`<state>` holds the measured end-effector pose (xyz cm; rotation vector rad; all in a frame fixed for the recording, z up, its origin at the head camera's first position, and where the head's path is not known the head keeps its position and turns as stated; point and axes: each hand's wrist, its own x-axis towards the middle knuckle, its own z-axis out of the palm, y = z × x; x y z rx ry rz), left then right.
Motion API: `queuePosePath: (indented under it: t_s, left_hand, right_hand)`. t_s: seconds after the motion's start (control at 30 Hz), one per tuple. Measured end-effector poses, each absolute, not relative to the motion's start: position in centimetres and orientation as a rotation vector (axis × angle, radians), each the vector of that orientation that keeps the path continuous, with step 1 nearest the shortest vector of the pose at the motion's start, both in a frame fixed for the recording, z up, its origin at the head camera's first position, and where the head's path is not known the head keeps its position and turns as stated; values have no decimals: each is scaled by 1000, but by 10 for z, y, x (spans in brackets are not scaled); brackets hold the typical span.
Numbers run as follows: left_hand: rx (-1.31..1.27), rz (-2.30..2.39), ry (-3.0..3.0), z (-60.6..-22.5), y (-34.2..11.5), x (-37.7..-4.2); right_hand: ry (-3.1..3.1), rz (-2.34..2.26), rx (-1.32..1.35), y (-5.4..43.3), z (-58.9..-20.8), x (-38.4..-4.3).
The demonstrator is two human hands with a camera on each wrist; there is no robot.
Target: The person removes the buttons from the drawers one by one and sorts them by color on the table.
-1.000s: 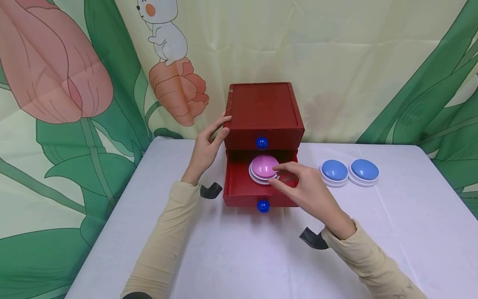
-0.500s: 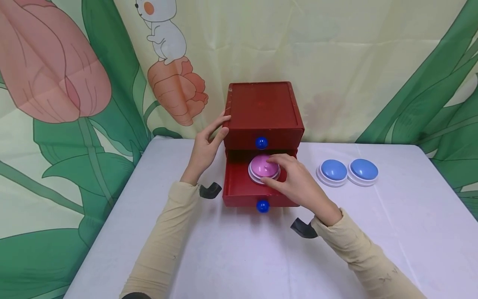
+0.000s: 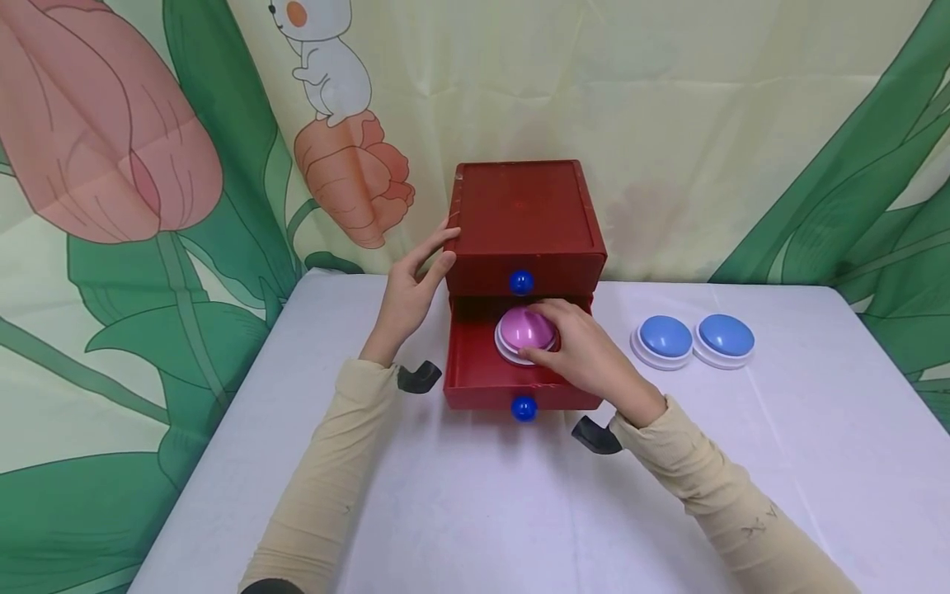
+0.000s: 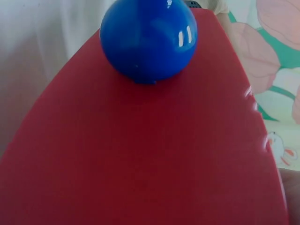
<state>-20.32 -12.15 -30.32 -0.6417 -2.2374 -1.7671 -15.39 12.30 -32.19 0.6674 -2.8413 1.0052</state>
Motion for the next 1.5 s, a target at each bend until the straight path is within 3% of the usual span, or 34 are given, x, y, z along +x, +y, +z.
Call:
queuePosePath:
  t_s: [1.5]
  left_hand:
    - [-625, -1755, -2247, -301, -121, -201]
  right_hand:
    - [-2849, 963, 703, 118, -324, -159]
